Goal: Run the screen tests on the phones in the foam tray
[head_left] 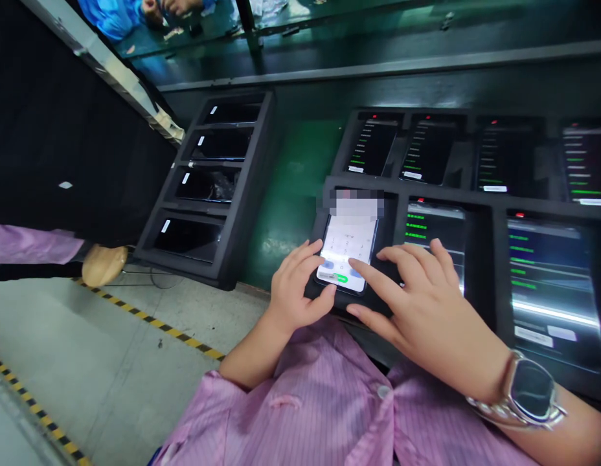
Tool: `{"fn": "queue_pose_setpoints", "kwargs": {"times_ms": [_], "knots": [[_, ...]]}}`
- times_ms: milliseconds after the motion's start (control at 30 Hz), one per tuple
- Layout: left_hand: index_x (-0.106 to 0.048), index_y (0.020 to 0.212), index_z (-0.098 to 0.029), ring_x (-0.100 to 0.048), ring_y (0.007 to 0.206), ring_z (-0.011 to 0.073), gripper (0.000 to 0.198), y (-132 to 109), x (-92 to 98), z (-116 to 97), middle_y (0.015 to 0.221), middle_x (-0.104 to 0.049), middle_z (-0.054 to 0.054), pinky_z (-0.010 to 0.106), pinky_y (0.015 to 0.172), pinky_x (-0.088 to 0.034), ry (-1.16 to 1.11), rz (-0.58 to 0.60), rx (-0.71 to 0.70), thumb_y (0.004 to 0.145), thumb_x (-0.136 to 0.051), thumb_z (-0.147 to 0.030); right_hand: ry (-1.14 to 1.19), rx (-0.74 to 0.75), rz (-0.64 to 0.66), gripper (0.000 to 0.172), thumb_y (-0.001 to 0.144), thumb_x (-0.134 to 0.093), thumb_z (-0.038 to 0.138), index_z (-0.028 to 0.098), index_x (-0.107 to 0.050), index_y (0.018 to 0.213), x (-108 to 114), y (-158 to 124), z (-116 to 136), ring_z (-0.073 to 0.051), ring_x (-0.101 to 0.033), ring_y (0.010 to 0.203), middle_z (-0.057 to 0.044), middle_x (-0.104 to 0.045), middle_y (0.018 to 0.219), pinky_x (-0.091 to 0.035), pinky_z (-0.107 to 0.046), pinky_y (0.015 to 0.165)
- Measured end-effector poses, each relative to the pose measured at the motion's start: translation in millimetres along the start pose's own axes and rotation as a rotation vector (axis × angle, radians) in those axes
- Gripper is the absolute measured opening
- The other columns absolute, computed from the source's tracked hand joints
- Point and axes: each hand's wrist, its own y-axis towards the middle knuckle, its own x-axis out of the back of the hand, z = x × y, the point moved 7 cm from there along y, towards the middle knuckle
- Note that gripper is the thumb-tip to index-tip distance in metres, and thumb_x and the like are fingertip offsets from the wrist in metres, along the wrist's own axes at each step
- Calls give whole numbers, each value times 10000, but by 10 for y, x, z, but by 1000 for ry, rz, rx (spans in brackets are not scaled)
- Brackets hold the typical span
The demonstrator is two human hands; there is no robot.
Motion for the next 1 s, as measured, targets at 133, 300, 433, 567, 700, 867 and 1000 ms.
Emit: {"fn": "queue_pose_setpoints", "kwargs": {"times_ms": [133, 300, 433, 567, 700, 867, 1000], "knots": [[-576, 1400, -235, -639, 1332, 311, 450, 44, 15, -20, 1444, -651, 141, 488, 1113, -560, 38, 117, 42, 966, -640, -333, -77, -35, 24, 569, 1057, -470, 599, 201, -685, 1403, -32, 80, 25, -463, -505, 1218, -239, -543, 1307, -365, -816, 1084], [-625, 1371, -224, -634, 1313, 315, 427, 75, 18, -31, 1452, -633, 143, 478, 1098, -562, 92, 192, 60, 950, -641, -295, -78, -16, 4, 615, 1081, -425, 574, 143, -603, 1482, 4, -10, 48, -456, -535, 1234, -260, -544, 1313, -347, -817, 1100], [-651, 1270, -213, -664, 1292, 303, 329, 43, 33, -24, 1422, -665, 147, 469, 1085, -575, 40, 93, 16, 959, -636, -316, -76, 19, 8, 550, 1089, -427, 557, 139, -687, 1336, 4, -98, 60, -468, -518, 1299, -252, -553, 1305, -317, -815, 1126], [-671, 1237, -224, -676, 1293, 304, 295, 10, 22, 1, 1433, -669, 140, 466, 1072, -587, 40, 78, 27, 965, -627, -331, -48, 12, 18, 523, 1076, -472, 561, 146, -691, 1306, -19, -88, 63, -468, -519, 1307, -244, -554, 1323, -317, -796, 1148], [-671, 1213, -215, -668, 1310, 304, 275, 9, 23, -3, 1437, -666, 151, 456, 1088, -576, 33, 88, 21, 964, -634, -326, 6, 12, -13, 543, 1085, -463, 552, 120, -626, 1370, 42, -100, 44, -459, -546, 1284, -260, -548, 1344, -319, -803, 1149], [-548, 1355, -205, -650, 1344, 294, 421, -17, 25, 24, 1433, -667, 182, 460, 1111, -554, -34, 64, 13, 969, -651, -337, 126, -64, -171, 611, 1077, -530, 519, 101, -472, 1518, 368, -435, -270, -427, -511, 1389, -273, -519, 1447, -267, -709, 1258], [-529, 1375, -223, -634, 1367, 286, 433, -34, 19, 44, 1467, -646, 172, 453, 1123, -542, -48, 89, 61, 984, -647, -366, 93, -235, -286, 690, 1040, -607, 551, 180, -437, 1596, 646, -926, -702, -403, -481, 1453, -207, -549, 1474, -255, -616, 1302]]}}
